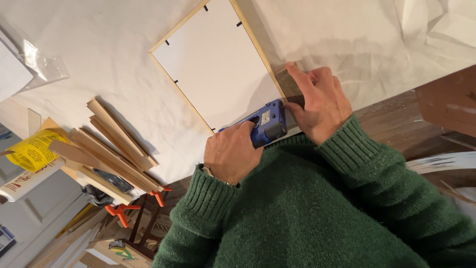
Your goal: The recorder uses a staple gun and wooden blocks to secure backing boards into wooden frames for several pieces of artwork.
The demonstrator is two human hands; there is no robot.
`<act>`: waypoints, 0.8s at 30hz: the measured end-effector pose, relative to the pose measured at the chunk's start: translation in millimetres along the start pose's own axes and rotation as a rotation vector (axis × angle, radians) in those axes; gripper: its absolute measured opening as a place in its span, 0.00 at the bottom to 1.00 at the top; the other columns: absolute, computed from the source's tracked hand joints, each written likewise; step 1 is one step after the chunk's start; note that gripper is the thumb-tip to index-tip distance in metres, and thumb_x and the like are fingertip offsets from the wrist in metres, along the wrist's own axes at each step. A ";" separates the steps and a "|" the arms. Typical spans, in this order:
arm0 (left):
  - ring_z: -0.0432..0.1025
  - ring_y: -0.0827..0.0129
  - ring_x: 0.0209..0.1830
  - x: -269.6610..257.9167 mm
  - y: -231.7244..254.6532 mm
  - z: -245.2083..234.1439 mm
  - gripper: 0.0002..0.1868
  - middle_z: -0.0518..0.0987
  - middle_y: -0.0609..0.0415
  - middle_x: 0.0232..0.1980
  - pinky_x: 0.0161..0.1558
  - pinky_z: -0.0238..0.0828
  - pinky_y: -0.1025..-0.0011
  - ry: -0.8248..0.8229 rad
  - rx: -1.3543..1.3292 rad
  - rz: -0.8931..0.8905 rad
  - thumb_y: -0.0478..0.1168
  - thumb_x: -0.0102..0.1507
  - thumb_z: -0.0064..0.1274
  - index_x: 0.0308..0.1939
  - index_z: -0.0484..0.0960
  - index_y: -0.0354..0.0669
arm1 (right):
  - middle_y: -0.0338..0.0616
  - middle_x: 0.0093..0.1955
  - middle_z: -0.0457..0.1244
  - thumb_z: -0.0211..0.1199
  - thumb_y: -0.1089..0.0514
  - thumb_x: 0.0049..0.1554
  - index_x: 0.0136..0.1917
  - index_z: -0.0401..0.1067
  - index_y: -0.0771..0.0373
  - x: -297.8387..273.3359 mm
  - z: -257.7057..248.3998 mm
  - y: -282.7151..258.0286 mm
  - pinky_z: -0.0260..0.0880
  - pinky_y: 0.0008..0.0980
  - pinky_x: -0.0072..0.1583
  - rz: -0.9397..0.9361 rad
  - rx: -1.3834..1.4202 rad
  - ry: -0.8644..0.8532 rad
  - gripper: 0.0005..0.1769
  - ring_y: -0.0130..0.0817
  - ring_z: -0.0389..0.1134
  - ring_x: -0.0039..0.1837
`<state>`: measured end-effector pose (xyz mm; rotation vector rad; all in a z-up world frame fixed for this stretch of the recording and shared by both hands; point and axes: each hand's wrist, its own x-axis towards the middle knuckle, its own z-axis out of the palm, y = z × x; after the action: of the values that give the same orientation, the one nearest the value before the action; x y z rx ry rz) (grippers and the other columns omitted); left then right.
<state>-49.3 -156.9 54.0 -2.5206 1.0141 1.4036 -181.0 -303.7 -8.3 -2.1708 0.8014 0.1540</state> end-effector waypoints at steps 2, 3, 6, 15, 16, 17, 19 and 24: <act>0.80 0.52 0.36 0.2 -0.4 1.3 0.18 0.85 0.50 0.41 0.41 0.77 0.56 -0.012 -0.008 0.009 0.47 0.58 0.56 0.47 0.83 0.42 | 0.53 0.59 0.59 0.77 0.58 0.47 0.77 0.63 0.54 -1.2 0.5 0.8 0.68 0.46 0.57 0.010 0.014 -0.007 0.47 0.52 0.63 0.58; 0.80 0.52 0.36 0.3 -0.2 0.8 0.18 0.85 0.50 0.41 0.41 0.77 0.56 -0.014 -0.008 0.008 0.47 0.58 0.56 0.47 0.83 0.42 | 0.53 0.59 0.59 0.77 0.58 0.47 0.77 0.63 0.54 -1.0 0.6 1.1 0.68 0.46 0.57 0.011 0.014 -0.009 0.47 0.52 0.63 0.58; 0.80 0.52 0.36 2.2 -0.8 0.4 0.18 0.85 0.49 0.41 0.42 0.77 0.56 -0.019 0.006 0.008 0.48 0.58 0.56 0.48 0.83 0.43 | 0.53 0.59 0.59 0.78 0.58 0.47 0.76 0.63 0.54 0.7 1.0 2.4 0.68 0.47 0.57 0.006 0.012 -0.006 0.46 0.52 0.63 0.58; 0.80 0.52 0.37 6.9 -3.2 1.4 0.17 0.85 0.50 0.42 0.42 0.77 0.56 -0.024 0.001 0.022 0.47 0.57 0.55 0.45 0.83 0.42 | 0.54 0.58 0.59 0.78 0.59 0.46 0.76 0.63 0.55 2.1 1.7 1.4 0.68 0.47 0.57 -0.022 -0.018 -0.016 0.48 0.53 0.63 0.57; 0.80 0.52 0.37 7.1 -2.5 0.6 0.17 0.85 0.50 0.41 0.42 0.77 0.56 -0.012 -0.001 0.029 0.47 0.56 0.56 0.45 0.83 0.42 | 0.53 0.58 0.59 0.78 0.59 0.45 0.76 0.63 0.55 2.3 1.8 0.7 0.68 0.47 0.57 -0.018 -0.024 -0.011 0.48 0.53 0.63 0.57; 0.80 0.51 0.36 7.1 -2.1 -0.5 0.18 0.85 0.50 0.41 0.42 0.77 0.55 -0.001 -0.003 0.035 0.47 0.55 0.57 0.44 0.83 0.42 | 0.52 0.58 0.59 0.78 0.59 0.45 0.76 0.63 0.55 2.7 2.2 -0.3 0.68 0.47 0.56 -0.014 -0.029 -0.006 0.48 0.53 0.63 0.57; 0.80 0.52 0.35 6.8 -3.3 1.1 0.17 0.85 0.51 0.41 0.41 0.77 0.56 -0.009 -0.004 0.029 0.47 0.56 0.56 0.44 0.83 0.42 | 0.52 0.58 0.59 0.78 0.58 0.45 0.76 0.63 0.55 3.3 4.7 0.9 0.69 0.46 0.55 -0.020 -0.056 -0.009 0.48 0.53 0.63 0.56; 0.80 0.52 0.34 6.6 -2.5 2.6 0.17 0.85 0.51 0.40 0.39 0.77 0.56 0.027 -0.024 0.065 0.48 0.55 0.57 0.42 0.83 0.41 | 0.50 0.57 0.59 0.79 0.58 0.44 0.77 0.63 0.54 2.1 6.8 3.7 0.69 0.46 0.52 -0.034 -0.096 0.006 0.49 0.52 0.63 0.56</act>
<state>-47.3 -157.3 46.7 -2.5530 1.1003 1.4103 -180.5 -301.6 -16.0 -2.2745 0.7744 0.1712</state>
